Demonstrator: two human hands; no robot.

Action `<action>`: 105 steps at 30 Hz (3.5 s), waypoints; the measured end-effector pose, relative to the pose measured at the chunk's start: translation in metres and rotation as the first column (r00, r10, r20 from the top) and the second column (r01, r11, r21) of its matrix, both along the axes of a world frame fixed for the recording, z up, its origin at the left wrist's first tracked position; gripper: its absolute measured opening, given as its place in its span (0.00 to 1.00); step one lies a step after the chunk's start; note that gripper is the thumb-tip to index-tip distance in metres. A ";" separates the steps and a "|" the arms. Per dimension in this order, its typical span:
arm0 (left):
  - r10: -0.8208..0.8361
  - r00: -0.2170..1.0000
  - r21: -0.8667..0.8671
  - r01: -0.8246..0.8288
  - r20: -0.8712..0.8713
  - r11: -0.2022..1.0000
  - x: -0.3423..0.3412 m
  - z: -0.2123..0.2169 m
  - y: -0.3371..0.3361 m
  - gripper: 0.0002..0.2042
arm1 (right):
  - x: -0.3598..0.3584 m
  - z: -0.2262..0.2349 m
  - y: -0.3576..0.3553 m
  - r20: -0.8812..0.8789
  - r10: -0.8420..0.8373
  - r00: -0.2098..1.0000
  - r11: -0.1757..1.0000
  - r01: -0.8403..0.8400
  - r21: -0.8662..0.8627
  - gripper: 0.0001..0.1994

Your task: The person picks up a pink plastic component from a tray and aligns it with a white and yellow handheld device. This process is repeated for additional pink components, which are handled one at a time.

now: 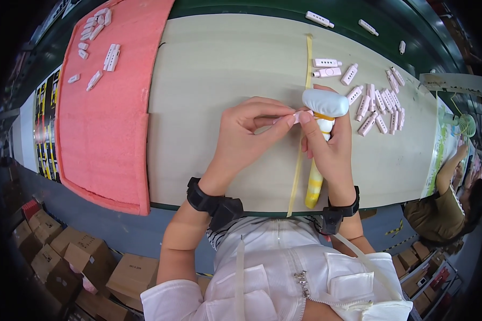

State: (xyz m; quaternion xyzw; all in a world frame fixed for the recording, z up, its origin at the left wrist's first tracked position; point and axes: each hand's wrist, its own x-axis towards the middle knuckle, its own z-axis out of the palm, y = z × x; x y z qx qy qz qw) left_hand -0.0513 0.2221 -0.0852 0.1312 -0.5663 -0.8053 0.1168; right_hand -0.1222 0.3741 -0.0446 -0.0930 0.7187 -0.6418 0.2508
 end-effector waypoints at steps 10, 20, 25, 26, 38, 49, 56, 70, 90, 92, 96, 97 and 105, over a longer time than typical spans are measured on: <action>0.032 0.999 -0.235 -0.035 -0.016 0.971 0.001 -0.001 0.002 0.09 | -0.001 -0.014 0.003 -0.172 0.012 0.985 0.998 -0.001 0.066 0.24; 0.115 0.992 -0.793 -0.107 -0.047 0.599 0.000 -0.005 -0.008 0.25 | 0.007 0.009 0.002 -0.260 0.042 0.965 0.986 0.002 0.169 0.18; 0.141 0.990 -0.744 -0.101 -0.009 0.660 0.000 -0.004 -0.006 0.24 | 0.006 -0.029 0.001 -0.669 0.230 0.707 0.960 -0.050 0.276 0.16; 0.131 0.991 -0.739 -0.099 -0.014 0.666 0.002 -0.006 -0.008 0.23 | 0.009 -0.029 -0.002 -0.547 0.229 0.805 0.954 -0.074 0.291 0.16; 0.096 0.995 -0.591 -0.082 -0.008 0.803 -0.001 0.000 -0.029 0.08 | -0.004 -0.009 0.003 0.135 -0.032 0.990 0.994 0.017 0.112 0.18; 0.651 0.679 -0.940 -0.244 -0.340 -0.237 -0.028 0.017 -0.198 0.13 | -0.003 -0.009 -0.002 0.025 0.040 0.999 0.980 -0.044 0.195 0.19; 0.223 0.904 -0.931 -0.355 -0.364 -0.079 -0.196 -0.023 -0.171 0.13 | -0.006 -0.007 0.000 0.083 0.064 0.995 0.981 -0.078 0.180 0.18; 0.129 0.991 -0.835 -0.109 -0.047 0.539 -0.082 0.027 -0.054 0.12 | -0.003 -0.001 0.010 0.030 0.078 0.997 0.980 -0.082 0.184 0.18; 0.182 0.977 -0.840 -0.189 -0.110 0.508 0.001 -0.013 0.000 0.13 | 0.006 -0.006 -0.010 -0.230 0.216 0.949 0.916 -0.115 0.386 0.18; 0.176 0.979 -0.781 -0.192 -0.108 0.594 0.001 -0.011 0.000 0.12 | 0.001 -0.004 -0.007 -0.051 0.004 0.999 0.969 0.009 0.247 0.19; 0.072 0.995 -0.278 -0.050 0.071 0.959 0.003 0.001 0.002 0.10 | -0.008 -0.009 0.000 -0.051 -0.041 0.998 0.992 0.047 0.119 0.22; 0.070 0.995 -0.278 -0.048 0.070 0.959 0.003 0.001 0.003 0.10 | -0.008 -0.009 0.000 -0.051 -0.043 0.998 0.992 0.049 0.119 0.22; 0.064 0.998 -0.073 -0.064 -0.004 0.995 0.002 0.007 0.002 0.11 | 0.000 -0.006 -0.006 -0.039 -0.057 0.998 0.996 0.055 -0.063 0.25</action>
